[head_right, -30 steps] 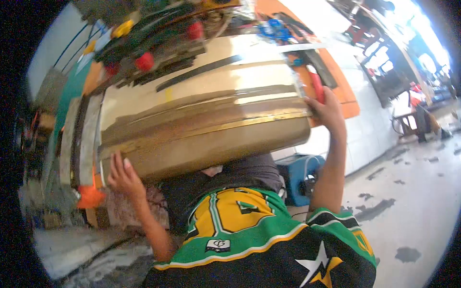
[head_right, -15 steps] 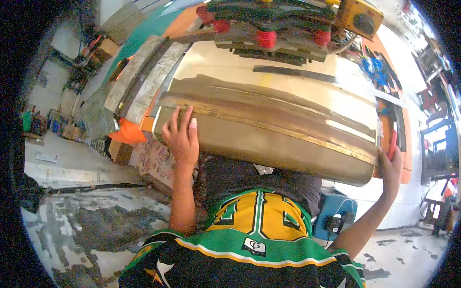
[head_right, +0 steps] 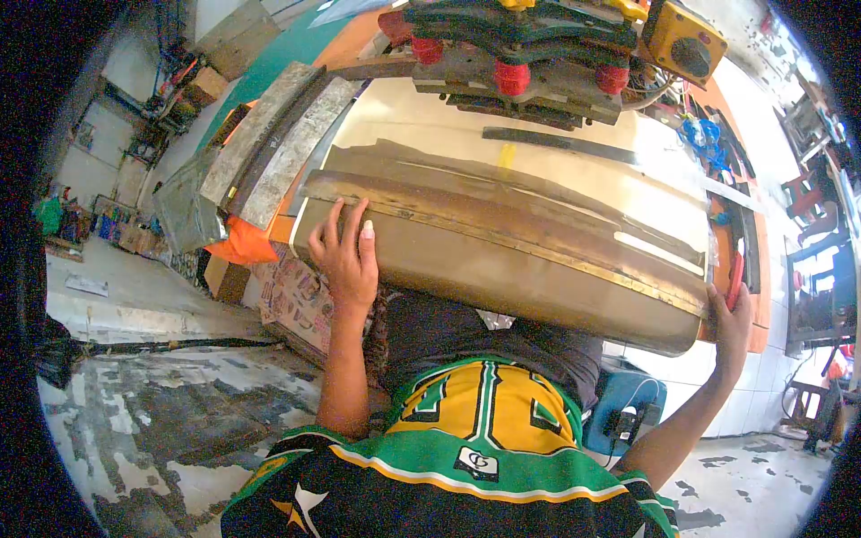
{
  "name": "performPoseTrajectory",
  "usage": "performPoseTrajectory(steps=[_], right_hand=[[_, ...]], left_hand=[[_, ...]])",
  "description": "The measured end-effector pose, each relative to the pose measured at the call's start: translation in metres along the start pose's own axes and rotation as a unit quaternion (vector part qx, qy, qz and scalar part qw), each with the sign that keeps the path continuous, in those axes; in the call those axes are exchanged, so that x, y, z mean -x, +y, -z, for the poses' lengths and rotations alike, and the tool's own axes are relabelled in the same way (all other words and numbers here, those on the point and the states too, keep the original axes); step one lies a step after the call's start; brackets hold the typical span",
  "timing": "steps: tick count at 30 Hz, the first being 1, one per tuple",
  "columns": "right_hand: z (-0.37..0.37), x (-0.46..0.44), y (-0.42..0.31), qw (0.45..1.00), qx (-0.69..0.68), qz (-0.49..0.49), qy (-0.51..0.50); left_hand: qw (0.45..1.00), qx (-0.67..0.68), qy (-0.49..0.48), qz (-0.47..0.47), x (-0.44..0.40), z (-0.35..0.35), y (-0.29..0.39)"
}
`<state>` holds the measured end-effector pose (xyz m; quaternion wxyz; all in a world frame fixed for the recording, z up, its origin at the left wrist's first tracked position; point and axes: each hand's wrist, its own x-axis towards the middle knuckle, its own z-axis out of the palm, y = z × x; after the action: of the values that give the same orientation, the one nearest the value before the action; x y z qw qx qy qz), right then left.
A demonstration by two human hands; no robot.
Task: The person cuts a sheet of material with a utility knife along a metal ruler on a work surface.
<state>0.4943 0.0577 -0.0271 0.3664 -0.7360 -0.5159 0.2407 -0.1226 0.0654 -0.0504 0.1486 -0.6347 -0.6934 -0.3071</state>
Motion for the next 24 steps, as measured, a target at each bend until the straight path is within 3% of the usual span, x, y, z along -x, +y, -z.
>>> performPoseTrajectory(steps=[14,17,19,20,21,23,24], right_hand=[[0.001,0.000,0.000,0.998,0.048,0.036,0.010],[-0.004,0.005,-0.010,1.000,-0.007,0.001,0.016],[-0.005,0.001,0.001,0.998,0.007,0.059,0.027],[-0.011,0.011,-0.019,0.997,-0.051,0.046,0.030],[-0.009,0.012,-0.021,0.995,0.030,0.080,0.051],[-0.007,0.013,-0.032,0.994,0.102,0.005,0.044],[-0.010,0.021,-0.046,0.998,0.023,0.016,0.053]], left_hand=[[1.000,0.023,-0.021,-0.002,-0.006,0.002,-0.003],[1.000,0.004,-0.015,-0.023,-0.004,-0.002,-0.007],[1.000,0.019,-0.011,-0.022,-0.005,-0.003,-0.009],[1.000,0.012,-0.008,-0.025,-0.005,-0.004,-0.009],[1.000,0.007,-0.004,-0.029,-0.005,-0.005,-0.009],[0.998,0.002,0.011,-0.064,-0.005,-0.009,-0.017],[0.998,0.002,0.007,-0.064,-0.005,-0.009,-0.015]])
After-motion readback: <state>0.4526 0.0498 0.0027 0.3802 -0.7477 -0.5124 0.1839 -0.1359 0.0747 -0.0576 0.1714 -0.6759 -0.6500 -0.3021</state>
